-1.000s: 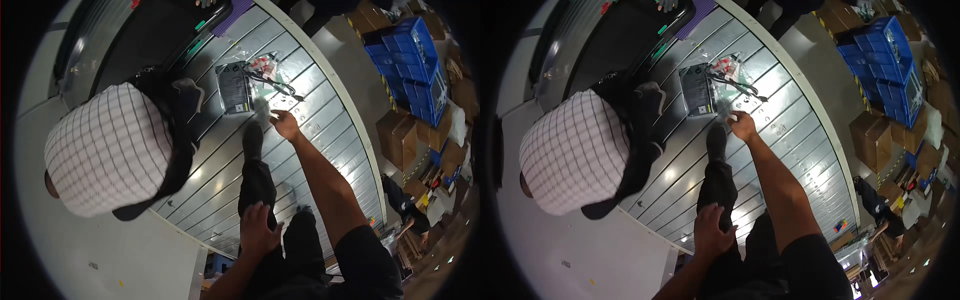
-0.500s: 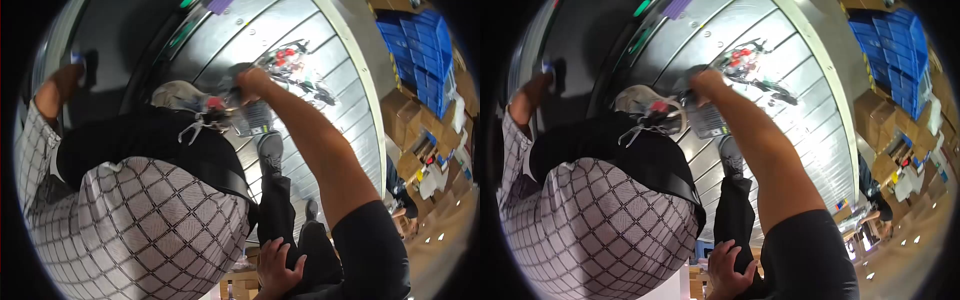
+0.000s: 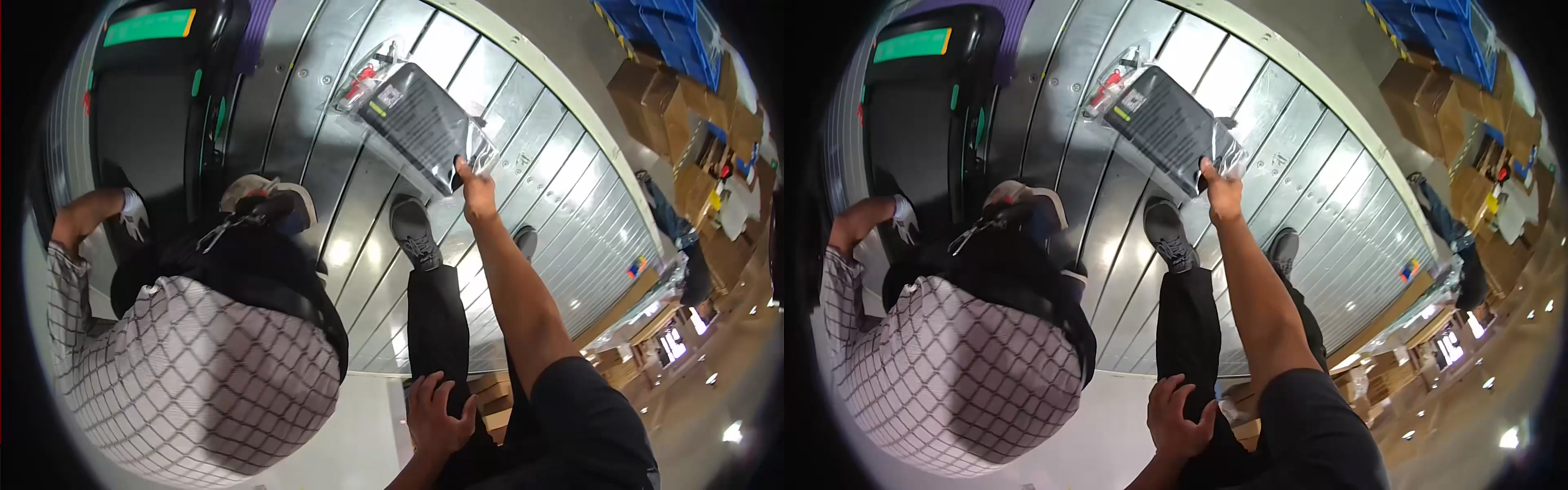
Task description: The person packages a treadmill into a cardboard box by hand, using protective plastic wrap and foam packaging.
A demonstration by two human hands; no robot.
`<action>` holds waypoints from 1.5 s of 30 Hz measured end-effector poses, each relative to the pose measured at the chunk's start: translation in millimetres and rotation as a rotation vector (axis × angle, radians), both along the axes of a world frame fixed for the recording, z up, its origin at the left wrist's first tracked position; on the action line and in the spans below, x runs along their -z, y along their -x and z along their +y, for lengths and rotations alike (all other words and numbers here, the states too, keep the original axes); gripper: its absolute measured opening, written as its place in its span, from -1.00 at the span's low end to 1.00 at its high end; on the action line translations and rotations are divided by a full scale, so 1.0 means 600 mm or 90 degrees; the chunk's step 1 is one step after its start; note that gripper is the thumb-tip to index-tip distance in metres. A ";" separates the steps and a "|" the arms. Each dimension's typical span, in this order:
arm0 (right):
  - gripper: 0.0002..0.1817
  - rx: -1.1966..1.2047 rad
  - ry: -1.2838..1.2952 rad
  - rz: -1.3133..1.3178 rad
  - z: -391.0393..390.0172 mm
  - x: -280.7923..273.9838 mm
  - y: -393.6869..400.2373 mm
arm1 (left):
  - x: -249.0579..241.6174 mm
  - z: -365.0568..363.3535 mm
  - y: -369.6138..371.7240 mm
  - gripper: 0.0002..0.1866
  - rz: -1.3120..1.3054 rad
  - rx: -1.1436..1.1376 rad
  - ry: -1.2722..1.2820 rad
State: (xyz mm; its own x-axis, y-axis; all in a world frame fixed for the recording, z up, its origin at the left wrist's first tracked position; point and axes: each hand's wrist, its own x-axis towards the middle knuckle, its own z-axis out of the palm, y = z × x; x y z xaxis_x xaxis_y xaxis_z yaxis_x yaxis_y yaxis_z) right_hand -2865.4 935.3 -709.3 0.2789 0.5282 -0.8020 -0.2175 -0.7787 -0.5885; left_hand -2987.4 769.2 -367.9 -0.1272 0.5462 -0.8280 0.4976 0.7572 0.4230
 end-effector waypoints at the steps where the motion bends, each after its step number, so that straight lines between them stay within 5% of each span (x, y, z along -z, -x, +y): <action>1: -0.46 0.083 0.041 -0.017 -0.002 0.029 0.008 | 0.002 0.001 0.000 -0.58 0.006 0.015 0.003; 7: -0.67 0.144 0.044 0.148 0.000 0.111 -0.006 | 0.007 -0.005 -0.024 -0.60 0.039 0.036 -0.035; 11: -0.67 0.164 -0.039 0.118 0.003 0.011 -0.036 | -0.005 -0.019 -0.068 -0.61 0.091 0.067 -0.055; 16: -0.71 0.243 0.163 0.129 -0.102 -0.088 -0.183 | -0.014 -0.047 -0.144 -0.61 0.163 0.134 -0.097; 21: -0.65 0.304 0.195 -0.093 -0.215 -0.375 -0.371 | -0.038 -0.092 -0.236 -0.57 0.063 0.276 -0.069; 24: -0.74 0.286 0.311 -0.257 -0.277 -0.598 -0.536 | -0.072 -0.088 -0.285 -0.56 0.023 0.588 -0.190; 25: -0.77 0.382 0.221 -0.296 -0.363 -0.584 -0.587 | -0.095 -0.052 -0.303 -0.60 -0.057 0.641 -0.137; 29: -0.78 0.587 0.196 -0.312 -0.587 -0.762 -0.769 | -0.250 0.047 -0.474 -0.72 -0.189 0.643 -0.075; 32: -0.77 0.777 0.202 -0.350 -0.759 -0.808 -0.851 | -0.487 0.088 -0.747 -0.88 -0.366 0.762 -0.065; 35: -0.70 0.914 0.199 -0.413 -0.897 -0.804 -0.918 | -0.792 -0.001 -1.041 -0.94 -0.750 0.950 -0.125; 36: -0.58 1.000 0.048 -0.441 -0.914 -0.839 -0.941 | -0.878 -0.055 -1.121 -0.92 -0.909 1.016 -0.126; 37: -0.54 1.025 0.173 -0.411 -0.933 -0.874 -0.969 | -0.933 -0.121 -1.185 -0.96 -1.107 1.022 -0.103; 38: -0.51 1.040 0.291 -0.379 -0.957 -0.902 -1.009 | -0.981 -0.181 -1.261 -0.89 -1.232 1.162 -0.098; 40: -0.55 1.103 0.150 -0.277 -1.032 -0.935 -1.047 | -1.072 -0.286 -1.362 -0.88 -1.407 1.382 -0.002; 42: -0.57 1.144 0.097 -0.229 -1.087 -0.965 -1.114 | -1.121 -0.363 -1.444 -0.90 -1.388 1.425 0.037; 44: -0.57 1.163 0.164 -0.230 -1.152 -0.991 -1.181 | -1.124 -0.425 -1.515 -0.88 -1.387 1.314 -0.053; 45: -0.61 1.183 0.124 -0.272 -1.209 -0.928 -1.195 | -1.116 -0.455 -1.560 -0.86 -1.444 1.232 -0.111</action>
State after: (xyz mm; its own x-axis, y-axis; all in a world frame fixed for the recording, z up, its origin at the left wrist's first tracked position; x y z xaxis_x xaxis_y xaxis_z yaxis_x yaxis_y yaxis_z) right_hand -2148.4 210.1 -152.7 0.4693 -0.6984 -0.5403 -0.6179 0.1774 -0.7660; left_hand -2051.2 495.9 301.7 0.2911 -0.6920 0.6606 -0.5607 0.4361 0.7039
